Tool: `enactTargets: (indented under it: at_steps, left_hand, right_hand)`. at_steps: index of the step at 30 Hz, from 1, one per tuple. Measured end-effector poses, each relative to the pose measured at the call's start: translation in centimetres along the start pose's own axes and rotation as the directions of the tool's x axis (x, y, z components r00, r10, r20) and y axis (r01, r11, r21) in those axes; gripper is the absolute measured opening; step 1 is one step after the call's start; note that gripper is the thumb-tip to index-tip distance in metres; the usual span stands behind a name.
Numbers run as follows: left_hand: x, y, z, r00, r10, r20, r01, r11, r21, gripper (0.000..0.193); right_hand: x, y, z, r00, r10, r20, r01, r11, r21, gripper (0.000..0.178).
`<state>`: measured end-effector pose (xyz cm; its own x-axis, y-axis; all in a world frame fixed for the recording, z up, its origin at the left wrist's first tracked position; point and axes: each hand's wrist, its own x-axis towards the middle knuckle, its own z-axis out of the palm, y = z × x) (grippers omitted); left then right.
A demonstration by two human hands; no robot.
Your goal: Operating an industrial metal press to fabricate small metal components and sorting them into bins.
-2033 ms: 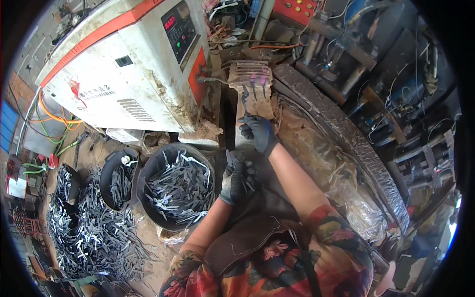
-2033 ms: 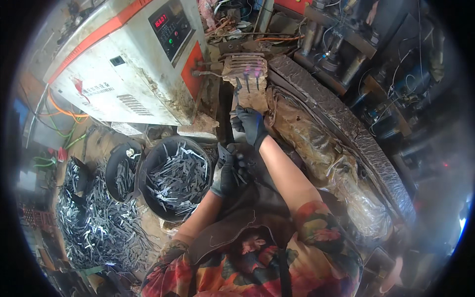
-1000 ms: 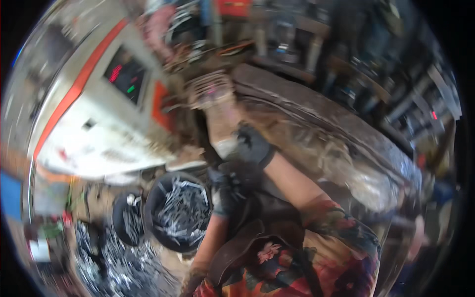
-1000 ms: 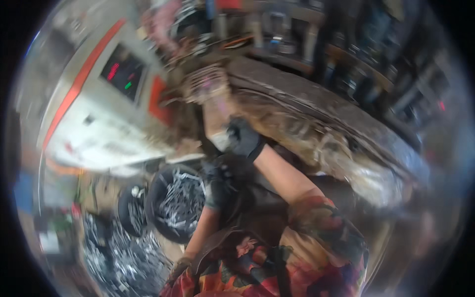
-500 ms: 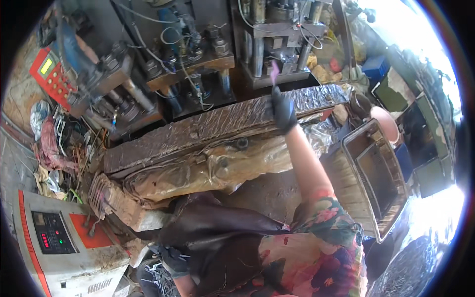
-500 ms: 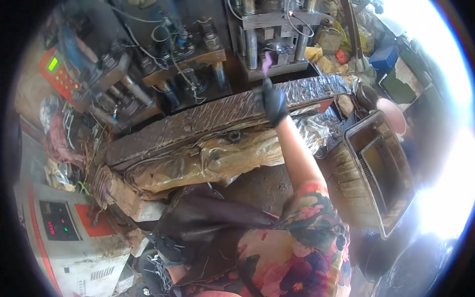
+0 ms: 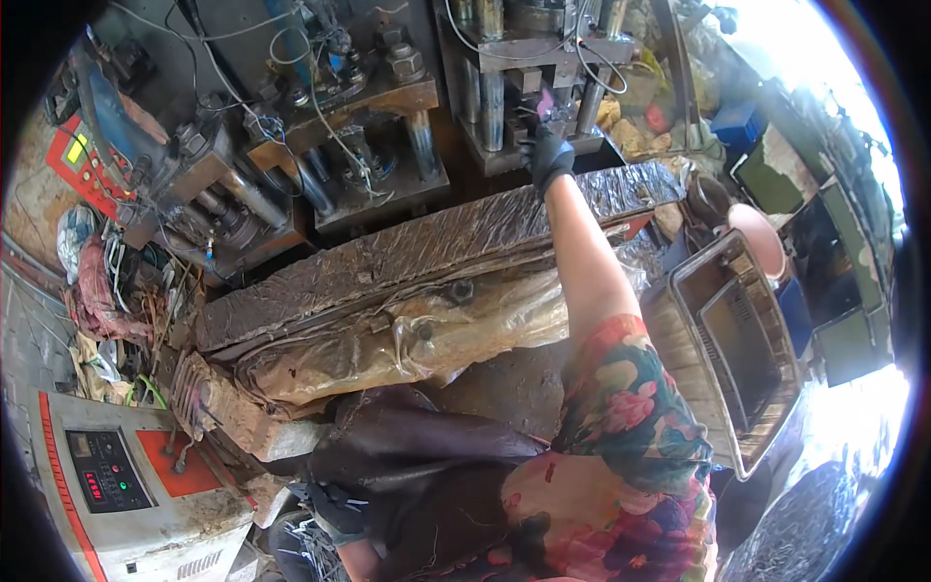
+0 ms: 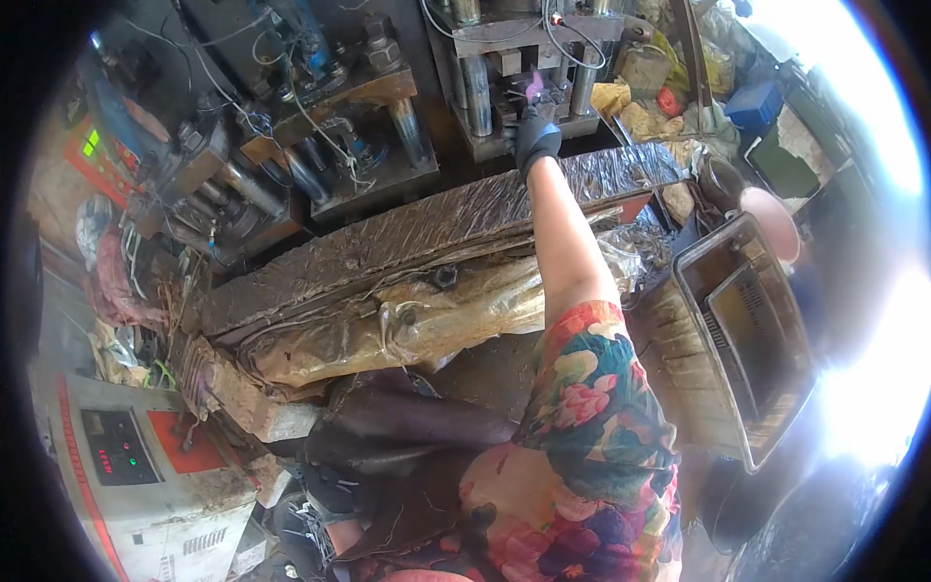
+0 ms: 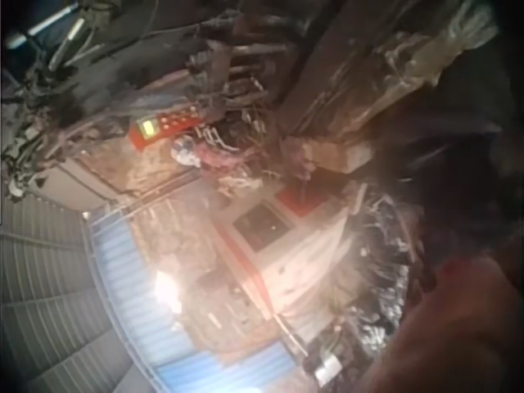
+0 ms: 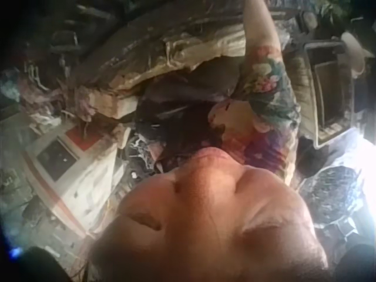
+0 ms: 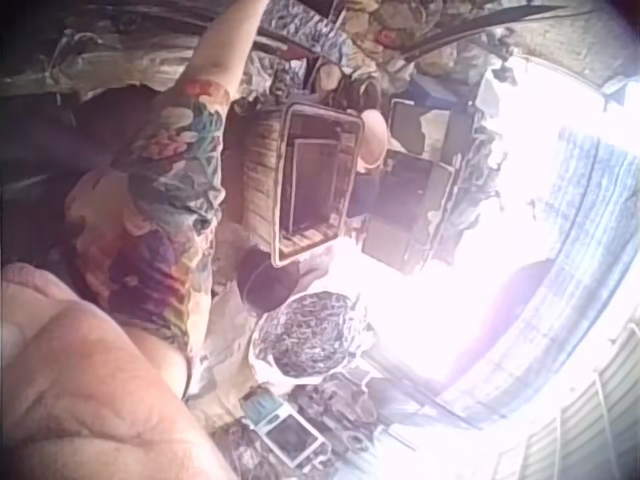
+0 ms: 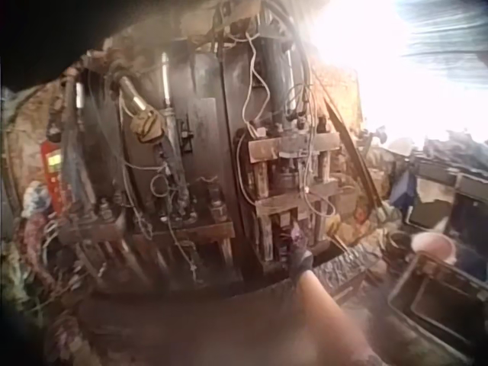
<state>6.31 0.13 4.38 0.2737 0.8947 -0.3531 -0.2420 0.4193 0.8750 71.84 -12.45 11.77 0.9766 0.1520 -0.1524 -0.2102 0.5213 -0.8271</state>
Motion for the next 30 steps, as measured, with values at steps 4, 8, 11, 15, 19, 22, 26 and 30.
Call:
enactTargets:
  at_steps: [4,8,11,15,19,22,26,30]
  left_hand:
    - [0.1,-0.1,1.1,0.999,-0.044,-0.016,0.044,0.999,0.001,0.037]
    - [0.0,-0.3,-0.9,1.000,0.017,0.005,-0.017,0.999,0.042,0.037]
    - [0.1,-0.2,-1.3,0.997,-0.050,0.058,0.053,0.997,-0.057,0.036]
    - [0.6,-1.2,-1.2,0.999,-0.014,0.038,0.016,0.999,-0.034,0.035]
    - [0.6,-0.7,-2.0,0.993,-0.027,0.114,0.033,0.998,-0.050,0.032]
    - [0.7,0.3,-1.3,0.996,-0.044,0.072,0.047,0.998,-0.052,0.022]
    - [1.8,-1.0,-5.0,0.992,-0.053,0.115,0.061,0.996,-0.067,0.024]
    - [1.5,-1.7,-4.2,0.981,-0.036,0.192,0.071,0.981,-0.180,0.023]
  right_hand:
    - [3.6,0.4,-2.6,0.984,-0.174,-0.039,0.152,0.932,-0.328,0.021]
    - [0.7,-0.2,-0.9,0.999,0.036,-0.005,-0.036,0.997,0.069,0.019]
    - [0.6,-1.4,-2.7,0.998,0.063,0.026,-0.066,0.992,0.107,0.016]
    - [0.4,-3.4,-6.8,0.996,0.073,0.052,-0.079,0.987,0.139,0.023]
    - [-5.8,-5.5,-11.3,0.990,-0.070,0.123,0.079,0.995,-0.067,0.037]
    - [-13.7,-5.3,-13.3,0.978,-0.207,-0.012,0.165,0.815,-0.556,0.051]
    - [-20.3,-5.2,-13.5,0.997,-0.077,-0.013,0.009,0.276,-0.961,0.060]
    - [-21.1,-5.6,-13.5,1.000,0.025,0.010,0.014,-0.180,-0.984,0.057]
